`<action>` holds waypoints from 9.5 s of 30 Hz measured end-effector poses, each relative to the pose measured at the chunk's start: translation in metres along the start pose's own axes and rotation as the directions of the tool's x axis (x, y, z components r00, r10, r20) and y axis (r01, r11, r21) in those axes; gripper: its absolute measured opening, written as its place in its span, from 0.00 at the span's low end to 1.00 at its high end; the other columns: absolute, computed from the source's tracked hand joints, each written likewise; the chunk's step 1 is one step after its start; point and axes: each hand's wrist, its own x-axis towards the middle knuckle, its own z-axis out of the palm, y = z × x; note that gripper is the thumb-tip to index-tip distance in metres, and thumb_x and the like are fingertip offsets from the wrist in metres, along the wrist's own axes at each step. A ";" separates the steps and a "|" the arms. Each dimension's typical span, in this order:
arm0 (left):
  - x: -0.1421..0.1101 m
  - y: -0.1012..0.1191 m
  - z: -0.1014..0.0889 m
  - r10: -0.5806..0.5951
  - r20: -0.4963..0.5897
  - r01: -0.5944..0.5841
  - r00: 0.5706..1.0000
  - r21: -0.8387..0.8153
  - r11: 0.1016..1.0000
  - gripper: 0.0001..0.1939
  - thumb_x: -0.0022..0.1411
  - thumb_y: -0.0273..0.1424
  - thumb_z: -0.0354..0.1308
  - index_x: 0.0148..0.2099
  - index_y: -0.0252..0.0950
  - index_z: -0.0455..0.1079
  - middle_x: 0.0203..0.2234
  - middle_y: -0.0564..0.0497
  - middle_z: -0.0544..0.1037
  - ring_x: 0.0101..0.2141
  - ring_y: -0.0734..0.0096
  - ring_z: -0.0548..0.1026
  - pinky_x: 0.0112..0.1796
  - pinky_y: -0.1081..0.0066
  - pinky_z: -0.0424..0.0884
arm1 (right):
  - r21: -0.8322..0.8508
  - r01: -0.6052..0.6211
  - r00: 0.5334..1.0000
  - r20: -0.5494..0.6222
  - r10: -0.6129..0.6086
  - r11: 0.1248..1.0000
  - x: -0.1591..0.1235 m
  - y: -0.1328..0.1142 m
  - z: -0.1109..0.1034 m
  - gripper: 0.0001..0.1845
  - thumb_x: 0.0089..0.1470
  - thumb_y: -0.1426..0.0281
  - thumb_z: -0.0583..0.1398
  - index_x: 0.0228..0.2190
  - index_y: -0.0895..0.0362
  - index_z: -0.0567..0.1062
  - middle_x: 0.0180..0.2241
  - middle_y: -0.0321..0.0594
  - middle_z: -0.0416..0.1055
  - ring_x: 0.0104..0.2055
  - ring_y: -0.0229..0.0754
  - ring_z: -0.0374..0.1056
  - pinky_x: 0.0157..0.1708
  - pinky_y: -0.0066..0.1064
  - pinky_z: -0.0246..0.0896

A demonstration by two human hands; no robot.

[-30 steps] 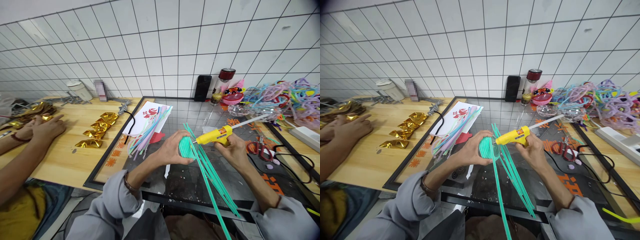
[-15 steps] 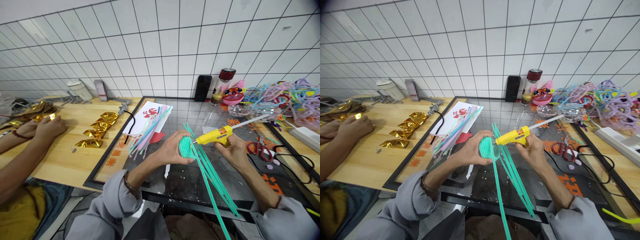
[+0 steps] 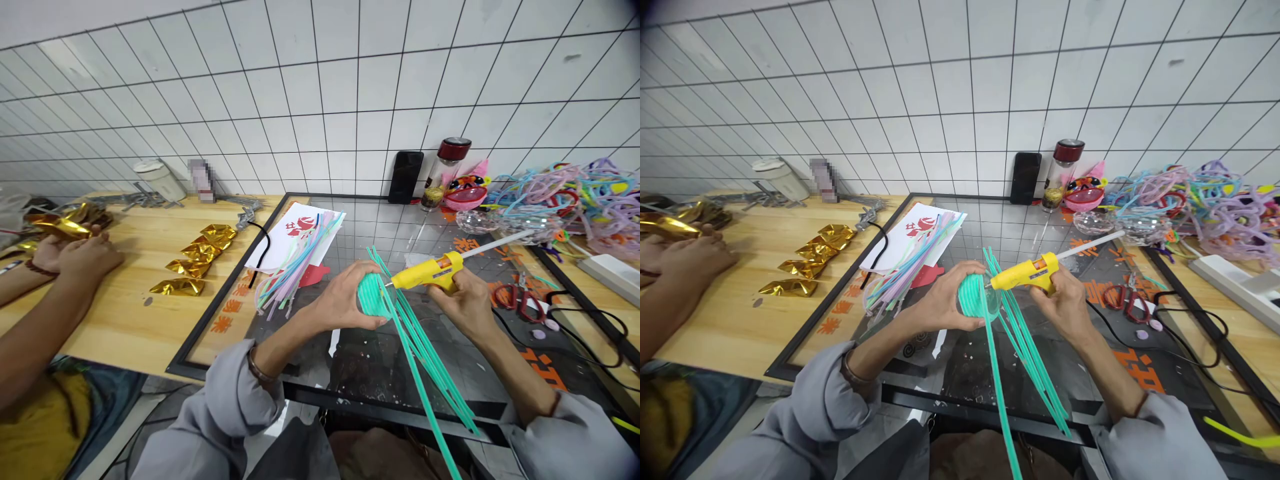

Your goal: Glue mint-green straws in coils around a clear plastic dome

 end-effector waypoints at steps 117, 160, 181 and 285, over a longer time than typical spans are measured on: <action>-0.002 0.009 -0.009 -0.135 0.096 0.143 0.986 -0.087 0.986 0.39 0.42 0.40 0.73 0.54 0.37 0.63 0.52 0.41 0.71 0.53 0.51 0.71 0.56 0.53 0.66 | 0.320 0.391 0.913 -0.013 -0.409 0.863 -0.003 -0.077 0.000 0.13 0.55 0.83 0.57 0.41 0.59 0.73 0.35 0.45 0.73 0.37 0.41 0.70 0.35 0.35 0.70; -0.001 0.008 -0.012 -0.096 0.128 0.109 0.987 -0.095 0.989 0.39 0.43 0.40 0.73 0.55 0.39 0.62 0.56 0.39 0.69 0.59 0.49 0.68 0.60 0.50 0.62 | 0.408 0.288 0.951 -0.016 -0.309 0.866 -0.016 -0.062 0.021 0.14 0.55 0.79 0.60 0.41 0.51 0.78 0.39 0.42 0.81 0.42 0.48 0.77 0.43 0.44 0.70; 0.001 0.014 -0.015 -0.224 0.151 0.239 0.963 -0.094 0.966 0.40 0.41 0.40 0.74 0.54 0.39 0.63 0.51 0.44 0.72 0.50 0.53 0.72 0.54 0.56 0.67 | 0.398 0.325 0.942 -0.059 -0.329 0.858 -0.006 -0.070 0.015 0.13 0.55 0.80 0.59 0.39 0.53 0.78 0.36 0.42 0.81 0.39 0.47 0.78 0.39 0.42 0.71; 0.030 0.002 -0.004 -0.171 0.180 0.188 0.969 -0.083 0.979 0.34 0.43 0.39 0.72 0.49 0.39 0.60 0.51 0.44 0.70 0.52 0.54 0.70 0.54 0.55 0.65 | 0.224 0.402 0.915 -0.130 -0.381 0.888 -0.005 -0.039 0.033 0.13 0.57 0.77 0.59 0.42 0.54 0.78 0.38 0.43 0.79 0.42 0.44 0.74 0.40 0.40 0.68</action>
